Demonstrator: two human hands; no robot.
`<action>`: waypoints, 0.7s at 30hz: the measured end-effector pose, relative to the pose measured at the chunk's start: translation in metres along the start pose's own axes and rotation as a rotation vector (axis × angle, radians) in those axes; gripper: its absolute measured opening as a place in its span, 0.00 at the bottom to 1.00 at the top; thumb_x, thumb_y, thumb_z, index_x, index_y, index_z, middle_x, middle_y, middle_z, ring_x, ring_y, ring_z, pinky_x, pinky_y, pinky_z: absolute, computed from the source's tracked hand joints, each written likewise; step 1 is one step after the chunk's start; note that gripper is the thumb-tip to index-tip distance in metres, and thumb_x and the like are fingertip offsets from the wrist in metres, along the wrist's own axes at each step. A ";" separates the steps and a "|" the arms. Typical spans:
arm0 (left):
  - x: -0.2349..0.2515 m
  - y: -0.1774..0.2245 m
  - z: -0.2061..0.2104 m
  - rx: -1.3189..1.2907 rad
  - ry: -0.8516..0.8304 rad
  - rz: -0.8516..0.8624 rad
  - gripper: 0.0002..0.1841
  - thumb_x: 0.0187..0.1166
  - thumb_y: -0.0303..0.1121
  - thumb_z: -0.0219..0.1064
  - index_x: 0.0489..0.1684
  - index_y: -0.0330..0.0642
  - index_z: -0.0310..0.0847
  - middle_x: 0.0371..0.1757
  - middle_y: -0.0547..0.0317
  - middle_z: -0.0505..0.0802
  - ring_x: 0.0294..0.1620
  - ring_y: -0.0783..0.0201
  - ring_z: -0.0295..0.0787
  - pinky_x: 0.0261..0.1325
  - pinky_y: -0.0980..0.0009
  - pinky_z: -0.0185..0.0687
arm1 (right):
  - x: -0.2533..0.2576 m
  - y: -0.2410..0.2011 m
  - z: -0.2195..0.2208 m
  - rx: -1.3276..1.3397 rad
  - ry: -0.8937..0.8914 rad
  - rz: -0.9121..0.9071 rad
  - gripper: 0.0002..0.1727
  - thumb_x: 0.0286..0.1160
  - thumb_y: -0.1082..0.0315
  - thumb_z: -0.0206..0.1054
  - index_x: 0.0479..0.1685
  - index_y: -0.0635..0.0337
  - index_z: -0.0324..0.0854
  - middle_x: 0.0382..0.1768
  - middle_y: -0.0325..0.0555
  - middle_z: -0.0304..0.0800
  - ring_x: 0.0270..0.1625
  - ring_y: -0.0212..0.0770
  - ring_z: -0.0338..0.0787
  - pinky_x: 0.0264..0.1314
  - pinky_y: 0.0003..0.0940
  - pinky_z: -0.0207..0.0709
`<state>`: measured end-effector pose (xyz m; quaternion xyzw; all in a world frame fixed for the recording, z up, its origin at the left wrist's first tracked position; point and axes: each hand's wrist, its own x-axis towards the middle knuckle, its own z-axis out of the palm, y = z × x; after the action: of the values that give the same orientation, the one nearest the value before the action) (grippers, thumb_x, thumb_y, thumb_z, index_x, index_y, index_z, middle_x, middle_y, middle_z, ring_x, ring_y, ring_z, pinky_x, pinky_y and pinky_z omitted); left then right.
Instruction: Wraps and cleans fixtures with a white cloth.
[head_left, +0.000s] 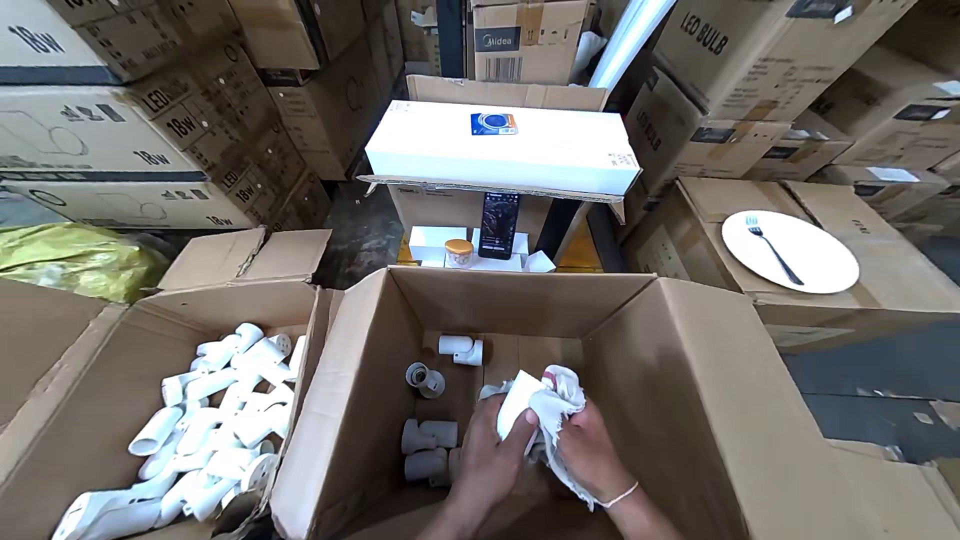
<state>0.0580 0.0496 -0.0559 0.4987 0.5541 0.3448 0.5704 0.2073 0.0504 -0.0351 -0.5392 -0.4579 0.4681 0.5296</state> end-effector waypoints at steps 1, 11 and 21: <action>0.000 0.001 0.000 -0.023 -0.010 0.001 0.30 0.76 0.59 0.68 0.61 0.41 0.85 0.48 0.57 0.94 0.48 0.65 0.92 0.57 0.60 0.90 | 0.000 -0.001 -0.001 -0.063 0.004 -0.038 0.10 0.73 0.74 0.67 0.50 0.65 0.83 0.39 0.37 0.94 0.44 0.24 0.92 0.53 0.23 0.88; 0.008 0.008 -0.006 0.112 -0.063 0.002 0.32 0.68 0.68 0.70 0.51 0.45 0.89 0.45 0.60 0.94 0.46 0.64 0.93 0.54 0.54 0.90 | 0.020 -0.025 -0.015 0.126 0.463 0.095 0.12 0.86 0.75 0.51 0.48 0.71 0.81 0.33 0.44 0.91 0.33 0.34 0.92 0.39 0.30 0.90; 0.021 0.023 -0.031 -0.034 0.182 0.141 0.25 0.82 0.55 0.63 0.52 0.39 0.88 0.39 0.58 0.95 0.42 0.65 0.94 0.52 0.61 0.91 | 0.035 -0.095 -0.142 0.635 0.339 -0.476 0.40 0.88 0.47 0.11 0.58 0.56 0.72 0.42 0.42 0.93 0.47 0.40 0.95 0.54 0.40 0.91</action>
<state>0.0349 0.0809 -0.0362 0.4933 0.5613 0.4372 0.5005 0.3529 0.0667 0.0596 -0.2981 -0.3090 0.3554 0.8303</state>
